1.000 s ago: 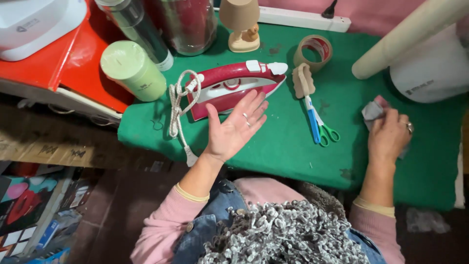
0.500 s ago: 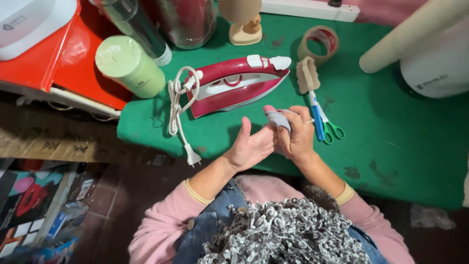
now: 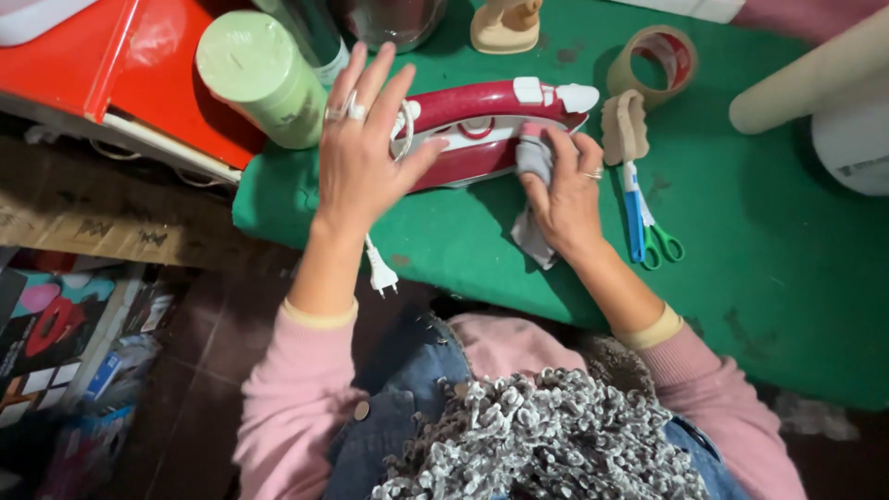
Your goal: Clean a clothing iron and wrap a cardboard tube with plastic stretch film.
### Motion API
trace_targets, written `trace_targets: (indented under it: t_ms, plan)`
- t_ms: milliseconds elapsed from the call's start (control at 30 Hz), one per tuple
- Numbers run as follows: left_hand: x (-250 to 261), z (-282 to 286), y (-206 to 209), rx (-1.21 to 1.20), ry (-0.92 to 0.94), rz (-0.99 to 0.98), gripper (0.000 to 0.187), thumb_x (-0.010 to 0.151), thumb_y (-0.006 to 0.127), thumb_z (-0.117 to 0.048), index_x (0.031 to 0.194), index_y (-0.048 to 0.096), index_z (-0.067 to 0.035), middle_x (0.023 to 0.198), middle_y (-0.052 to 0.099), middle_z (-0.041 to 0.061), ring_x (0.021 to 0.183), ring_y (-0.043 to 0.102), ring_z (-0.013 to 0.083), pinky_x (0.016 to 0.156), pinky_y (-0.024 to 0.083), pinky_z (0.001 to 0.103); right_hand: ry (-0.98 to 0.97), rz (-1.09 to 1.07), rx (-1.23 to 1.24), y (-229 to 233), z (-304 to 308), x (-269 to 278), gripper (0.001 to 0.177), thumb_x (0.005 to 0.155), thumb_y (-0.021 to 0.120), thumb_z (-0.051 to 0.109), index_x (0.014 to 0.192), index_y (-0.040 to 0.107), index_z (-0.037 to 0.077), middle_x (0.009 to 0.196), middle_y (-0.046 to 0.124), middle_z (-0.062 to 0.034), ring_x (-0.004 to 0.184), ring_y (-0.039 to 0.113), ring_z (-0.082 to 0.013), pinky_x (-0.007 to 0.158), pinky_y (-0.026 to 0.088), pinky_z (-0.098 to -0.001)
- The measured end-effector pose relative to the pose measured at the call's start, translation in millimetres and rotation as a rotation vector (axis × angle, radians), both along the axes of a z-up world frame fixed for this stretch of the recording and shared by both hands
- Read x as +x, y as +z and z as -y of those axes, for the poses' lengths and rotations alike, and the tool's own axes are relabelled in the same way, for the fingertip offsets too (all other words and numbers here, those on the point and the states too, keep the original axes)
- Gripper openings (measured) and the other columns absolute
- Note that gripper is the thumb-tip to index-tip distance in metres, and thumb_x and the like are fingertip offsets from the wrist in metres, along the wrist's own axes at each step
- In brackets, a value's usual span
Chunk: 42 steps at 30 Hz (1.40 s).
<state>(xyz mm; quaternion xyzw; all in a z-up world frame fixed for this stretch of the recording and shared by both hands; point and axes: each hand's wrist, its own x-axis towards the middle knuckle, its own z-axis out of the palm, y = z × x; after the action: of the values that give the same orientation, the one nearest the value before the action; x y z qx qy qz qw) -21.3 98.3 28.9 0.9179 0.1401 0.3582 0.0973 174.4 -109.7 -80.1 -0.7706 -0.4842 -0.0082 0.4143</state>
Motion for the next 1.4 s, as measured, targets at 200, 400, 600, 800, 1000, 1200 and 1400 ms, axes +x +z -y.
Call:
trace_targets:
  t_ms: [200,400,600,800,1000,1200,1400]
  plan:
    - [21,-20,-5,-0.183,-0.075,-0.086,0.044,0.092,0.083,-0.035,0.122,0.072,-0.006,0.121,0.071,0.014,0.110,0.067,0.0361,0.093,0.053,0.044,0.108,0.312,-0.162,-25,7,2,0.071,0.091,0.078,0.031,0.155,0.049,0.020,0.162,0.034,-0.0167,0.147,0.040,-0.0393,0.119,0.032,-0.0551]
    - [20,-16,-15,-0.290,-0.098,-0.006,0.031,0.098,0.076,-0.026,0.123,0.071,-0.008,0.108,0.071,0.011,0.092,0.069,0.0313,0.079,0.055,0.042,0.395,0.340,-0.281,18,42,-4,0.103,0.066,0.079,0.062,0.150,0.047,0.013,0.156,0.030,-0.0241,0.141,0.032,-0.0515,0.112,0.022,-0.0650]
    - [19,-20,-19,-0.257,-0.126,0.024,0.029,0.098,0.075,-0.022,0.123,0.072,-0.008,0.107,0.069,0.011,0.091,0.069,0.0314,0.078,0.055,0.042,0.287,0.545,-0.356,3,31,0,0.055,0.089,0.081,0.030,0.141,0.063,0.028,0.140,0.055,-0.0119,0.118,0.055,-0.0370,0.102,0.048,-0.0461]
    - [20,-19,-15,-0.275,-0.120,0.011,0.028,0.097,0.075,-0.022,0.122,0.072,-0.009,0.103,0.069,0.010,0.090,0.069,0.0302,0.077,0.055,0.041,0.288,0.625,-0.066,6,10,-4,0.049,0.093,0.079,0.010,0.139,0.070,0.026,0.126,0.057,-0.0099,0.099,0.060,-0.0307,0.085,0.049,-0.0405]
    - [18,-15,-15,-0.261,-0.119,0.036,0.029,0.097,0.076,-0.022,0.123,0.071,-0.010,0.104,0.069,0.010,0.092,0.069,0.0299,0.077,0.055,0.040,0.183,0.848,0.116,30,-48,-33,0.050,0.084,0.075,0.010,0.133,0.069,0.018,0.130,0.054,-0.0085,0.113,0.058,-0.0303,0.099,0.049,-0.0492]
    - [17,-18,-16,-0.302,-0.120,0.020,0.029,0.098,0.074,-0.022,0.124,0.071,-0.011,0.105,0.070,0.009,0.090,0.069,0.0288,0.076,0.055,0.040,0.178,0.574,0.098,17,-96,-33,0.037,0.091,0.073,0.000,0.127,0.063,0.004,0.134,0.057,-0.0138,0.126,0.056,-0.0363,0.112,0.048,-0.0496]
    - [17,-15,-18,-0.298,-0.105,0.013,0.030,0.098,0.075,-0.022,0.125,0.071,-0.010,0.105,0.070,0.009,0.088,0.068,0.0289,0.076,0.055,0.041,0.278,0.437,0.092,36,-96,-32,0.045,0.085,0.072,-0.001,0.129,0.065,-0.001,0.132,0.060,-0.0193,0.122,0.055,-0.0408,0.106,0.046,-0.0515]
